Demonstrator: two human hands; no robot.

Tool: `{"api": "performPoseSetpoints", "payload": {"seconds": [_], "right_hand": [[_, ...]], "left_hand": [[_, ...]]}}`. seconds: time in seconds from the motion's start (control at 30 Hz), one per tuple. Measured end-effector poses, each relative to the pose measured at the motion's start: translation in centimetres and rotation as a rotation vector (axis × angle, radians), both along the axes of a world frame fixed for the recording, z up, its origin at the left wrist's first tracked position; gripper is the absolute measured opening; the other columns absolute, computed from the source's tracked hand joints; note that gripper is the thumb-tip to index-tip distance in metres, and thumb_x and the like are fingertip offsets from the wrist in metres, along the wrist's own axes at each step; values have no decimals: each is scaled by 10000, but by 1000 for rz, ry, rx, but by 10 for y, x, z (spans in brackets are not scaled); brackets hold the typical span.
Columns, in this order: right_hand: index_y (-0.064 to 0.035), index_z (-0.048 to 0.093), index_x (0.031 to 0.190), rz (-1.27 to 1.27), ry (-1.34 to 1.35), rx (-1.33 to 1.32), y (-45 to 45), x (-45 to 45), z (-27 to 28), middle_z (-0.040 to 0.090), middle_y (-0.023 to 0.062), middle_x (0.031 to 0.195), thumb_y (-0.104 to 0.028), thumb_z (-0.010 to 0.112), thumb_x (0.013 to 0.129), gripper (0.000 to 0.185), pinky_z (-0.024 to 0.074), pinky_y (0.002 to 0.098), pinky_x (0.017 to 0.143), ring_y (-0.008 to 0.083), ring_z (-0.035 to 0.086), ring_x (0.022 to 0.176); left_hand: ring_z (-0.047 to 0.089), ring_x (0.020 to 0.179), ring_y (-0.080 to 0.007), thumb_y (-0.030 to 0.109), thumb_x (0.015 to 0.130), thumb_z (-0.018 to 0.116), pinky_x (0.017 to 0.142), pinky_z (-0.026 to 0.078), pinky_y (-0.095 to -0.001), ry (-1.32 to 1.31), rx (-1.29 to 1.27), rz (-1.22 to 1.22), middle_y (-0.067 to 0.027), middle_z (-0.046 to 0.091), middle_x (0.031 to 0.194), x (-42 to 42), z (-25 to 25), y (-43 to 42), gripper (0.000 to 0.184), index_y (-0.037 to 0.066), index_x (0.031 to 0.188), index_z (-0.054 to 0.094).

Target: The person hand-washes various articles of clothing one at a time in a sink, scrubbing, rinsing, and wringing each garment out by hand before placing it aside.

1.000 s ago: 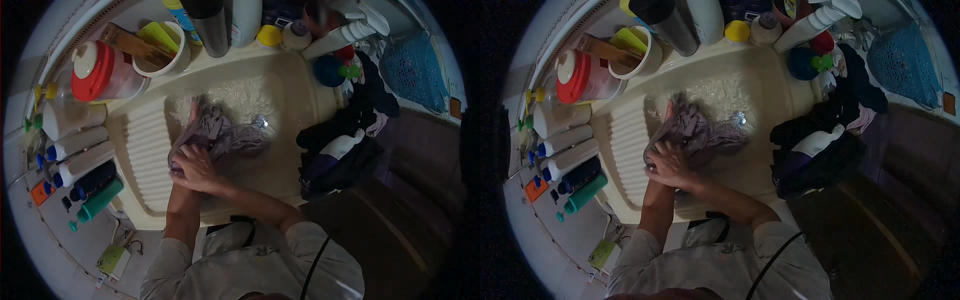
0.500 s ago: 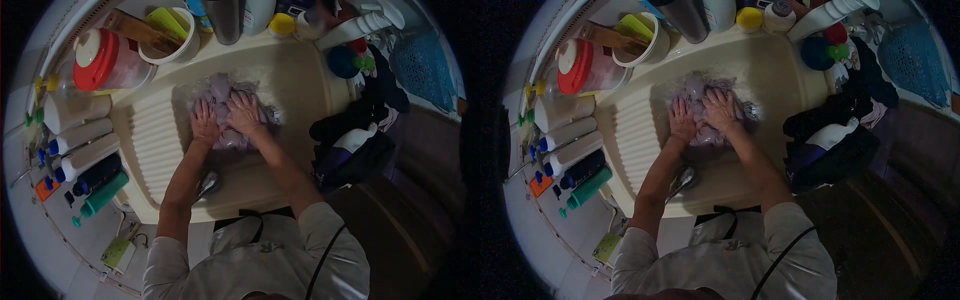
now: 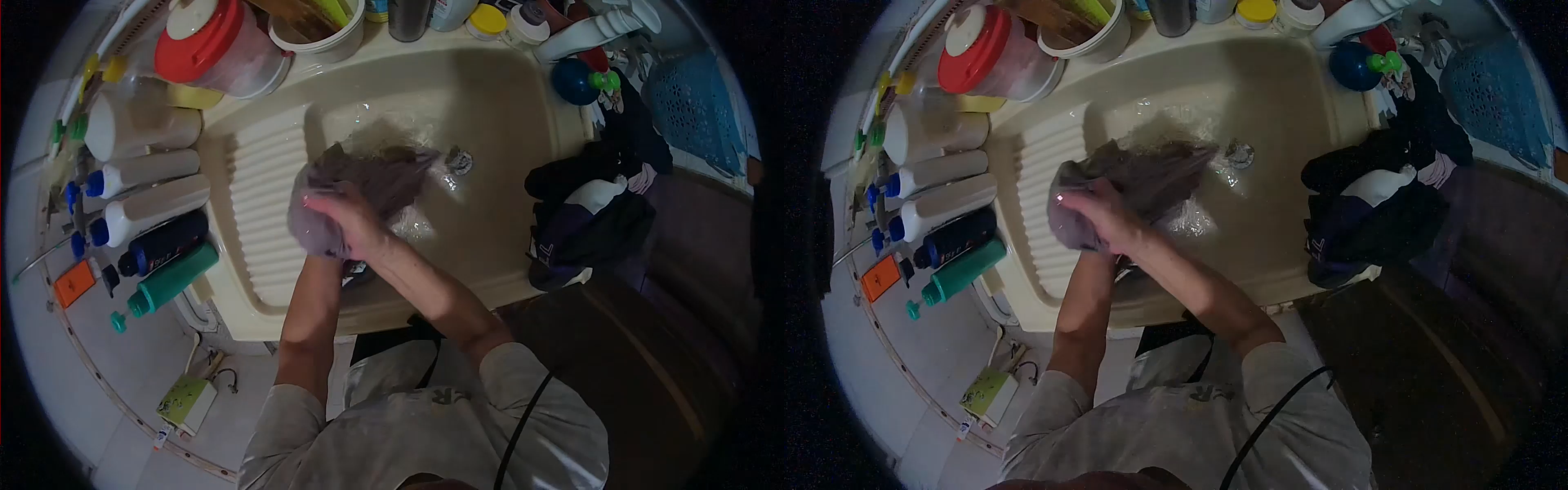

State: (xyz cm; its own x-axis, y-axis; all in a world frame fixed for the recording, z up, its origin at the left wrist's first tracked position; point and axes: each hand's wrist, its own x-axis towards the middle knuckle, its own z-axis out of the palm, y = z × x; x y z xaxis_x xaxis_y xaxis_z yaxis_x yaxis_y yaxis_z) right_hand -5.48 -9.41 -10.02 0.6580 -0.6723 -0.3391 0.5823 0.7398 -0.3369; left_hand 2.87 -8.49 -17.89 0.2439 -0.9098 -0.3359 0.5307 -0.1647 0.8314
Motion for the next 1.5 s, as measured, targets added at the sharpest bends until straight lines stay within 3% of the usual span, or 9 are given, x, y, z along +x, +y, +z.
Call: {"api": "performPoseSetpoints", "payload": {"seconds": [0.1, 0.2, 0.3, 0.47, 0.63, 1.0, 1.2, 1.27, 1.5], "right_hand": [[-22, 594, 991, -15, -171, -31, 11, 23, 28, 619, 36, 898, -89, 591, 775, 227, 473, 261, 747, 111, 588, 818], [-28, 622, 941, -264, -44, 22, -4, 26, 33, 621, 30, 812, -139, 608, 767, 206, 464, 249, 721, 124, 585, 729], [-10, 605, 983, 141, 175, -207, -70, 6, -10, 598, 74, 997, -252, 634, 772, 323, 423, 275, 859, 154, 556, 940], [-5, 574, 1112, 43, 1017, -566, -48, 76, -124, 480, 178, 1231, -512, 529, 818, 588, 351, 399, 973, 321, 452, 1133], [-79, 580, 1126, 94, 1274, -1099, 57, 71, -26, 418, 148, 1259, -459, 595, 766, 523, 323, 451, 966, 377, 390, 1137], [-96, 563, 1134, -62, 1767, -1119, -62, 119, -87, 419, 185, 1287, -474, 524, 800, 506, 308, 491, 983, 391, 361, 1202], [-82, 618, 986, 31, 1291, -1209, 35, 89, -30, 519, 140, 1114, -363, 594, 757, 363, 336, 461, 926, 352, 438, 1060], [-75, 646, 907, 47, 1219, -1337, 76, 75, -25, 562, 117, 1034, -325, 565, 754, 304, 356, 437, 856, 311, 475, 979], [-87, 633, 977, -148, 1646, -1305, -72, 140, -83, 489, 130, 1166, -366, 463, 825, 360, 313, 509, 925, 331, 384, 1131]], "left_hand": [[578, 932, -281, 148, 870, 427, 772, 459, -429, 407, -35, 165, -140, 607, 992, 20, 69, 15, 280, -6, 1075, 538], [555, 1040, -302, 217, 850, 494, 939, 427, -397, -1255, 82, -468, -214, 563, 1126, 21, 158, -6, 423, -59, 1171, 492], [595, 933, -242, 136, 712, 622, 800, 486, -360, 436, 178, 89, -150, 584, 1116, 129, 66, 27, 404, -1, 1088, 559], [509, 1065, -230, 333, 718, 653, 937, 373, -332, -1669, 154, -618, -150, 543, 1109, 155, 50, 18, 511, -39, 1060, 578], [447, 1158, -252, 444, 896, 417, 1022, 284, -357, -372, 162, 59, -160, 495, 1228, 138, -11, 95, 583, -56, 1184, 497], [488, 1071, -343, 398, 832, 426, 901, 379, -451, -1924, 497, -191, -242, 529, 1137, 146, 7, -37, 509, -34, 1047, 588], [504, 1090, -311, 352, 887, 424, 896, 412, -379, -175, 212, 267, -220, 506, 1196, 113, 36, 71, 475, -6, 1191, 498], [565, 967, -338, 230, 893, 397, 855, 435, -399, -1238, 179, -35, -208, 574, 1072, 115, -15, 134, 367, 15, 1160, 529], [448, 1106, -400, 386, 863, 422, 947, 311, -472, -1667, 519, -124, -259, 514, 1157, 158, -7, -42, 458, -1, 1057, 573]]}}
